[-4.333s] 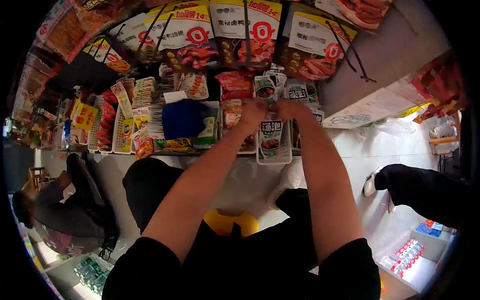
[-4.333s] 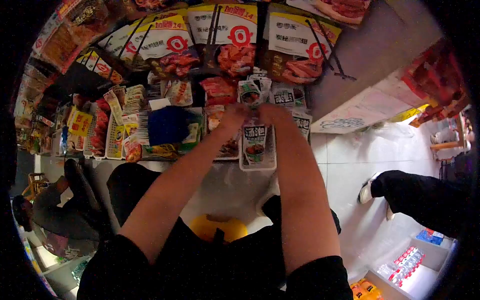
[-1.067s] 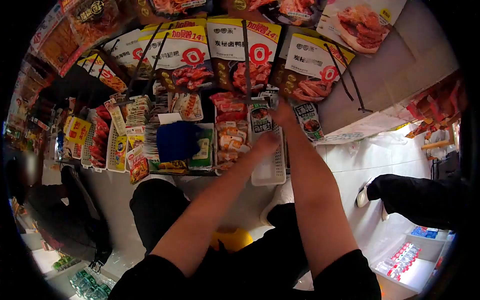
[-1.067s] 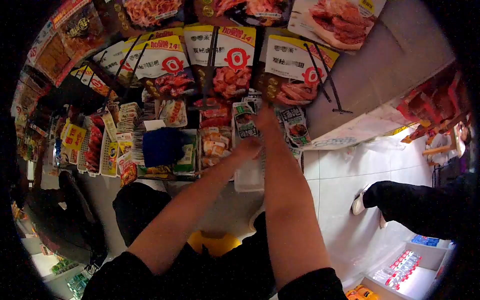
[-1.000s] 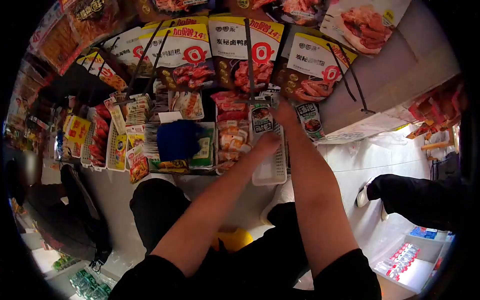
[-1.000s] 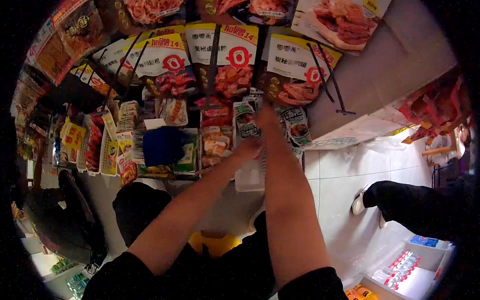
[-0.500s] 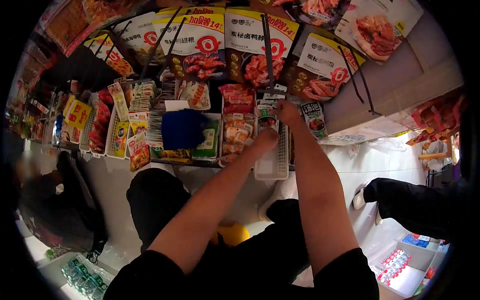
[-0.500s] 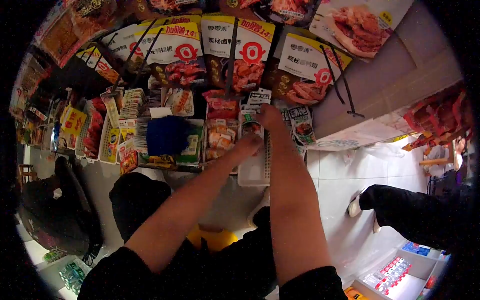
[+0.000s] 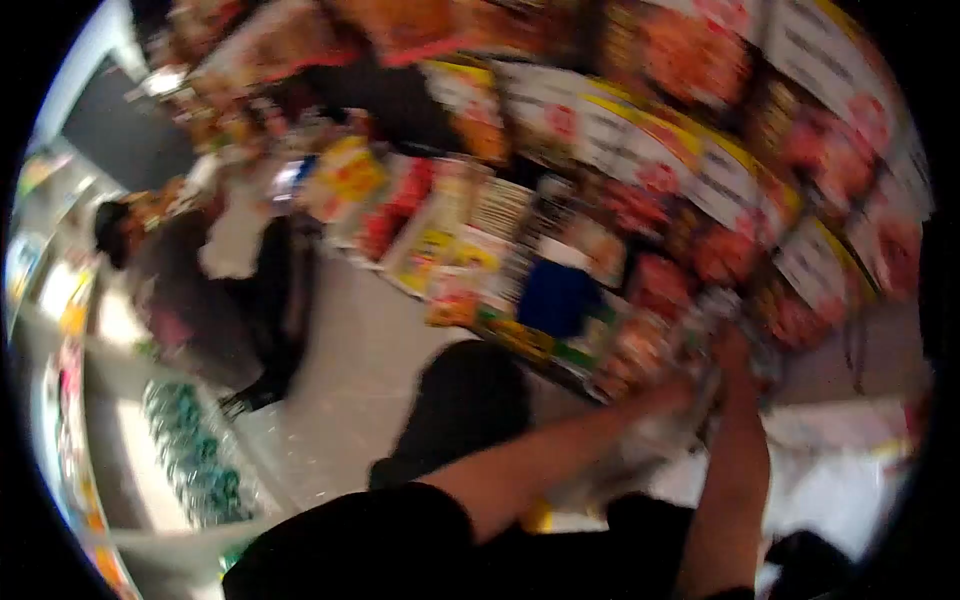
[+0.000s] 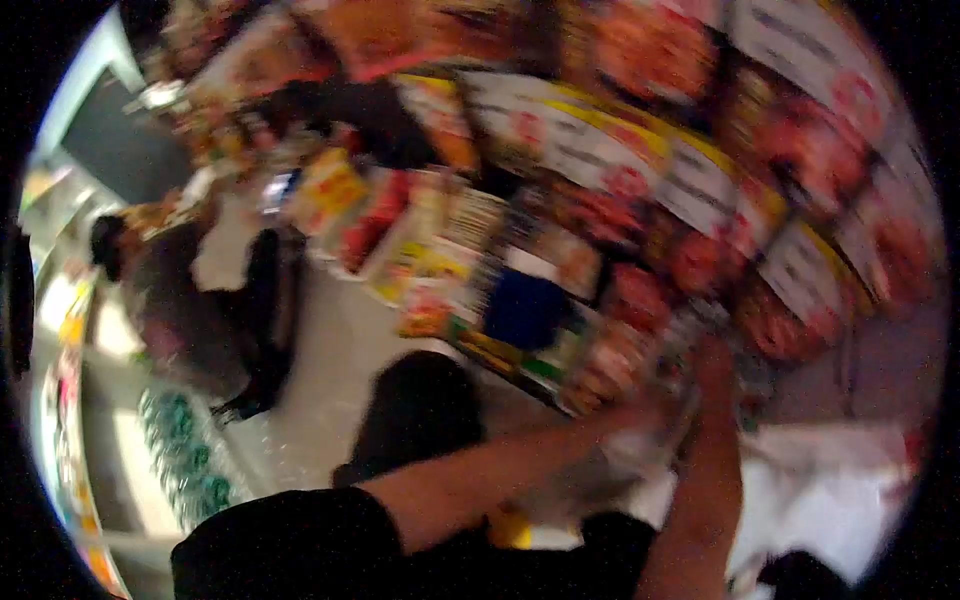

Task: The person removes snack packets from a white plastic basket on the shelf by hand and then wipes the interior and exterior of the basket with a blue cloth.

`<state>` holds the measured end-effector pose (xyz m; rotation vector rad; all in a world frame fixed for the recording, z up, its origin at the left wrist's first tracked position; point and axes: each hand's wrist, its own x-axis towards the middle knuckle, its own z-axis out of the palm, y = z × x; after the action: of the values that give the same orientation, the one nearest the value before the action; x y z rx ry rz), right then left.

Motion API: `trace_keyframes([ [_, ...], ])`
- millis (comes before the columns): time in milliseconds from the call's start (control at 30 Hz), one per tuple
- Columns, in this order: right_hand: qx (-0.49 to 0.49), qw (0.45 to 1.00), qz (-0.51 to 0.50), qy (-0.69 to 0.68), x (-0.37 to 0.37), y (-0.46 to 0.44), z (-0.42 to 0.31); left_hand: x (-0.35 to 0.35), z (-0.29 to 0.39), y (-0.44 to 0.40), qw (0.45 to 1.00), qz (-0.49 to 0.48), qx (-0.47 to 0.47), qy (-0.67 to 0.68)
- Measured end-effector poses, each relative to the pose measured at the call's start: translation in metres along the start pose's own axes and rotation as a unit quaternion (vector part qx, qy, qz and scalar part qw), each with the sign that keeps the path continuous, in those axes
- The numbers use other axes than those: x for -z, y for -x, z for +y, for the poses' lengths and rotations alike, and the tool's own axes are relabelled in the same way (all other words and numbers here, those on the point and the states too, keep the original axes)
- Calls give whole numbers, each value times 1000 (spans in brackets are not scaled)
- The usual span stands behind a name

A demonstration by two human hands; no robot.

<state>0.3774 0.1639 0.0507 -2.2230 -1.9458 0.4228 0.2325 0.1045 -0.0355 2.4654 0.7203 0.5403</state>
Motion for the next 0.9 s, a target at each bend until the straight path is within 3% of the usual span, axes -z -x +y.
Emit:
trace_keyframes([
  [100,58,998,17,32,-18,-19,34,-22,-10,-12,999,-32,-9,-30],
  [300,50,975,-1,-216,15,-16,5,-29,-25,-19,998,-51,-2,-34],
  [333,90,967,50,-235,1,-19,13,-34,-27,-15,999,-35,1,-23],
  [367,131,955,100,-248,-11,-22,19,-21,-23,-10,995,19,-55,-76],
  [400,168,939,150,-262,-13,-17,16,-11,-22,-14,987,-98,-52,-120],
  [467,77,991,18,-105,20,-1,-12,2,-27,-13,991,-80,-13,-111],
  [533,39,989,-49,-130,33,-1,-7,9,-33,-8,994,-34,22,-104],
  [567,50,969,-41,-239,17,-6,13,17,-37,-3,994,-11,39,-103],
  [633,52,981,27,-182,38,19,-2,41,-43,5,993,34,74,-87],
  [667,79,966,-3,-244,35,10,5,57,-44,7,992,48,87,-72],
  [700,-12,927,-51,-371,62,33,-19,73,-45,7,993,56,97,-47],
  [733,-46,895,-33,-442,70,44,-26,89,-42,6,993,61,104,-19],
  [767,-73,902,2,-426,96,65,-50,105,-38,5,992,65,107,17],
  [800,-102,834,-30,-541,103,77,-53,119,-32,7,989,72,101,76],
  [833,-85,818,-39,-568,105,86,-49,124,-27,6,984,73,92,132],
  [867,-101,796,-39,-595,114,100,-55,151,1,8,966,89,71,233],
  [900,-114,772,-44,-624,118,111,-60,184,45,15,943,45,136,301],
])
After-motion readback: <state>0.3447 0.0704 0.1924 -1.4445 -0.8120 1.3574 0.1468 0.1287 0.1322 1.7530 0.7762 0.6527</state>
